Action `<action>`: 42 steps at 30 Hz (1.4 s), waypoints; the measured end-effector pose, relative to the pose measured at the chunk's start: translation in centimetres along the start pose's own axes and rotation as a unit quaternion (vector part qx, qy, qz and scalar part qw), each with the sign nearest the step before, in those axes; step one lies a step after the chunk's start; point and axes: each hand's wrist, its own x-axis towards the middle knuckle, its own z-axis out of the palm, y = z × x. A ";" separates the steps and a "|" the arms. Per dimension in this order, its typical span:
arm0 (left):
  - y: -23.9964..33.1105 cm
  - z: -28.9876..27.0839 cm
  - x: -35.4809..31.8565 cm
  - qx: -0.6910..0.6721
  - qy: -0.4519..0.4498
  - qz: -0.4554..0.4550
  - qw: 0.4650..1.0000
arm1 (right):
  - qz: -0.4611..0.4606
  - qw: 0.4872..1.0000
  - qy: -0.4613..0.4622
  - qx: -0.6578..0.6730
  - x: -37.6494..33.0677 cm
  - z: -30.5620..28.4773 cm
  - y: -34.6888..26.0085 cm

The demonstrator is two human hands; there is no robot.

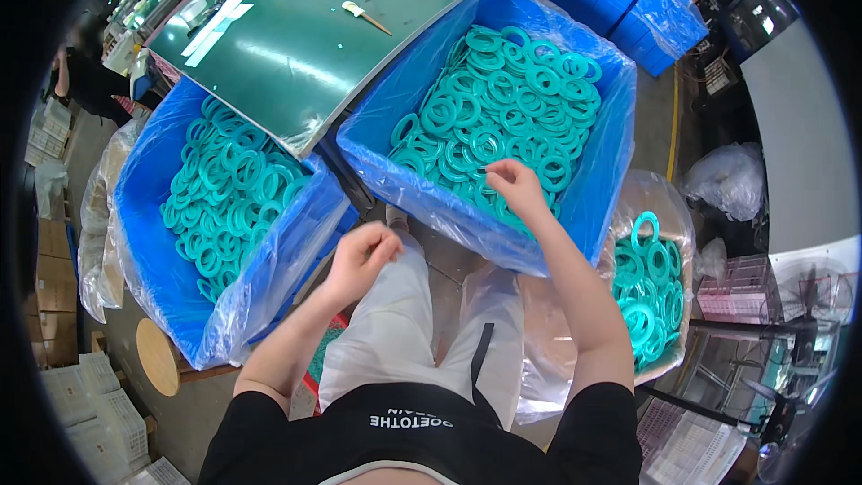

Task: The recorder is picking up green plastic rings from one bin and sorting them, occasionally inspecting them and placing them in a different container.

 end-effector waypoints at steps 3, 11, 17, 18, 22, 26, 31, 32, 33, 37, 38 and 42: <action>0.5 -1.3 7.9 0.132 0.010 0.087 0.987 | 0.024 0.994 0.011 -0.108 8.5 0.4 5.1; -7.6 -0.7 20.2 0.334 -0.063 0.032 0.940 | 0.152 0.954 0.122 -0.227 26.8 4.8 14.1; -7.4 -0.4 21.3 0.291 -0.054 0.032 0.955 | 0.164 0.884 0.264 -0.351 31.2 10.7 13.9; -7.4 -0.4 21.5 0.287 -0.057 0.040 0.955 | 0.148 0.888 0.275 -0.338 31.5 10.5 14.7; -8.1 -0.6 21.4 0.287 -0.055 0.064 0.954 | 0.142 0.907 0.263 -0.296 31.2 8.3 16.2; -8.2 -0.9 21.1 0.290 -0.045 0.071 0.953 | 0.100 0.886 0.230 -0.391 29.5 5.1 15.4; -8.2 -0.9 20.8 0.303 -0.040 0.093 0.948 | -0.015 0.903 0.198 -0.382 31.7 2.8 13.6; -8.1 -0.8 20.9 0.301 -0.042 0.093 0.948 | -0.046 0.888 0.164 -0.427 33.7 2.6 13.9; -8.2 -0.9 20.9 0.301 -0.035 0.094 0.948 | -0.076 0.870 0.129 -0.469 35.0 2.8 14.0; -8.6 -0.7 21.0 0.305 -0.032 0.087 0.948 | -0.016 0.811 0.129 -0.570 37.4 6.1 15.3; -8.5 -0.7 21.1 0.308 -0.033 0.086 0.947 | -0.006 0.798 0.126 -0.589 38.0 6.4 15.8; -8.3 -0.7 21.1 0.317 -0.038 0.083 0.944 | -0.038 0.793 0.110 -0.598 40.5 6.1 16.0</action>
